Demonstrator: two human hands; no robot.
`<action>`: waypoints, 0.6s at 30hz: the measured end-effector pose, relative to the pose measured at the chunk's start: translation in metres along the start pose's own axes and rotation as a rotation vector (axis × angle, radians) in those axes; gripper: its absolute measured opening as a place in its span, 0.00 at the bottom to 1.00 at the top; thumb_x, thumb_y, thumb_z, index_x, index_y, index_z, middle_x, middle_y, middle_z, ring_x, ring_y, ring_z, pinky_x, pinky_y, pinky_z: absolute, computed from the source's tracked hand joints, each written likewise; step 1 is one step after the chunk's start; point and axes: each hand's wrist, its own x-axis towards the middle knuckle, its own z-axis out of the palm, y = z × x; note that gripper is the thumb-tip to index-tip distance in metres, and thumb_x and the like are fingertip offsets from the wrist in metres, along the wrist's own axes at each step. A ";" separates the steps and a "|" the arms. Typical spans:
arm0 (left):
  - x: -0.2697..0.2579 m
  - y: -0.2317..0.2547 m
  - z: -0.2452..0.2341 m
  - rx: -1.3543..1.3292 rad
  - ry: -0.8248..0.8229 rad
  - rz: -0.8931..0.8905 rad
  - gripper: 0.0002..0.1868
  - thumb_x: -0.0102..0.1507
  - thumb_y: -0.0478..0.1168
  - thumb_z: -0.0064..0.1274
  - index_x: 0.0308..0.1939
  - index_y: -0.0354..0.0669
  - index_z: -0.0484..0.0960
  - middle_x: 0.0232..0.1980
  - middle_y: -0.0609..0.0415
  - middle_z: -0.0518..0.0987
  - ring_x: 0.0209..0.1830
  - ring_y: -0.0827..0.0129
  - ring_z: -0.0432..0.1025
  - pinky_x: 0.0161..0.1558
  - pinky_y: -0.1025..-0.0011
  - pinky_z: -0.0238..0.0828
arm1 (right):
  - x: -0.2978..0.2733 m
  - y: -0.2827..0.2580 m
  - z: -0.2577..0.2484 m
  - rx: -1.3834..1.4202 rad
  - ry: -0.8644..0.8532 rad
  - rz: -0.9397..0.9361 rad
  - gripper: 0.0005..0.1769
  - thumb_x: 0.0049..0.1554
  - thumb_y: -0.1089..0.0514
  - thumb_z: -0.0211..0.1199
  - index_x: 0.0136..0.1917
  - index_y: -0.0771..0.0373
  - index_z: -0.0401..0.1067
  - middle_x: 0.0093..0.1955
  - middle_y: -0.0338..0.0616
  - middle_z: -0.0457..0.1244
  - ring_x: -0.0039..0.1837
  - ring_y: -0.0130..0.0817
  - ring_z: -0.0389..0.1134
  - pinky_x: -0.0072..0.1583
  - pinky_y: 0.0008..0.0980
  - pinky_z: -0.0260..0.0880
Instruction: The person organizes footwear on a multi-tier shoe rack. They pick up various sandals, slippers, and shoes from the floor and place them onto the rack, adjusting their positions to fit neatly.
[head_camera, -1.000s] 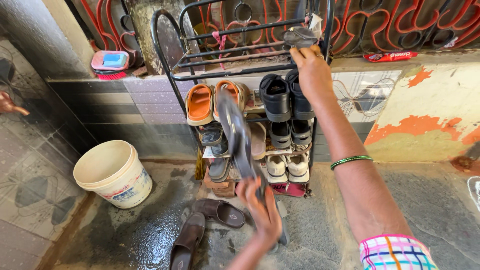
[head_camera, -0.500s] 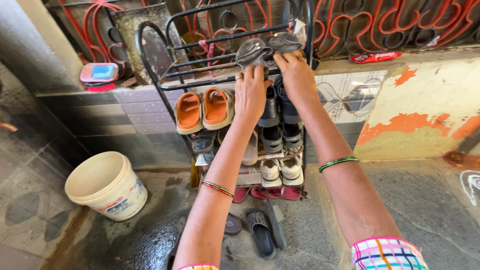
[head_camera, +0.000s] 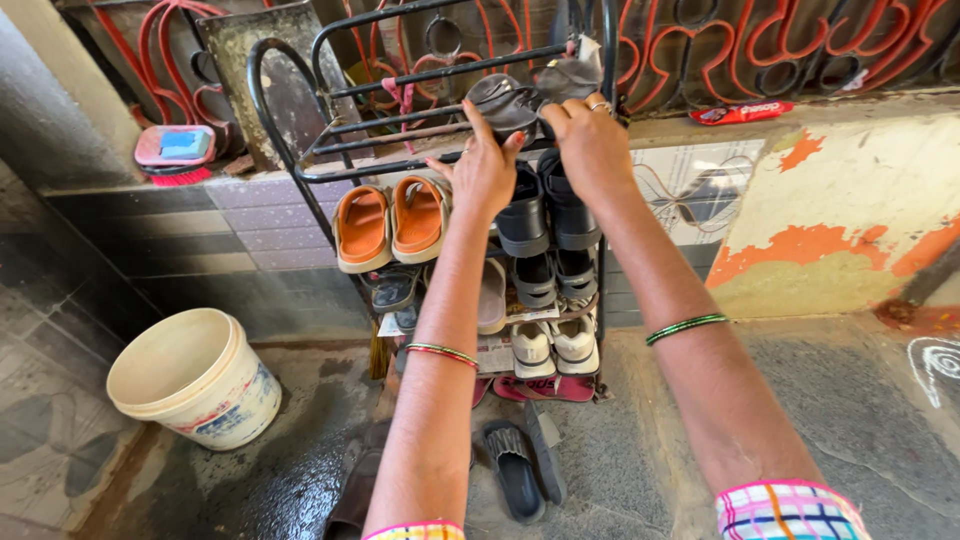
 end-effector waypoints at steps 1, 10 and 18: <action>-0.001 0.002 0.003 0.052 -0.006 -0.013 0.49 0.69 0.62 0.43 0.80 0.40 0.34 0.66 0.40 0.76 0.69 0.46 0.67 0.67 0.18 0.16 | 0.000 0.000 -0.001 -0.008 0.004 0.001 0.13 0.54 0.64 0.61 0.54 0.56 0.75 0.48 0.44 0.69 0.57 0.48 0.69 0.50 0.39 0.75; -0.003 0.005 -0.003 -0.073 0.043 0.042 0.26 0.66 0.62 0.47 0.63 0.59 0.68 0.61 0.50 0.81 0.65 0.45 0.68 0.65 0.20 0.16 | 0.002 0.002 -0.003 -0.088 -0.059 -0.062 0.15 0.58 0.62 0.60 0.58 0.58 0.76 0.47 0.40 0.70 0.54 0.41 0.71 0.49 0.38 0.74; 0.002 0.000 -0.015 -0.119 -0.081 -0.040 0.23 0.66 0.62 0.48 0.62 0.62 0.70 0.54 0.49 0.84 0.68 0.50 0.68 0.70 0.28 0.07 | -0.004 0.002 -0.008 -0.152 0.005 -0.100 0.17 0.57 0.62 0.61 0.60 0.59 0.75 0.51 0.39 0.69 0.57 0.38 0.70 0.59 0.39 0.71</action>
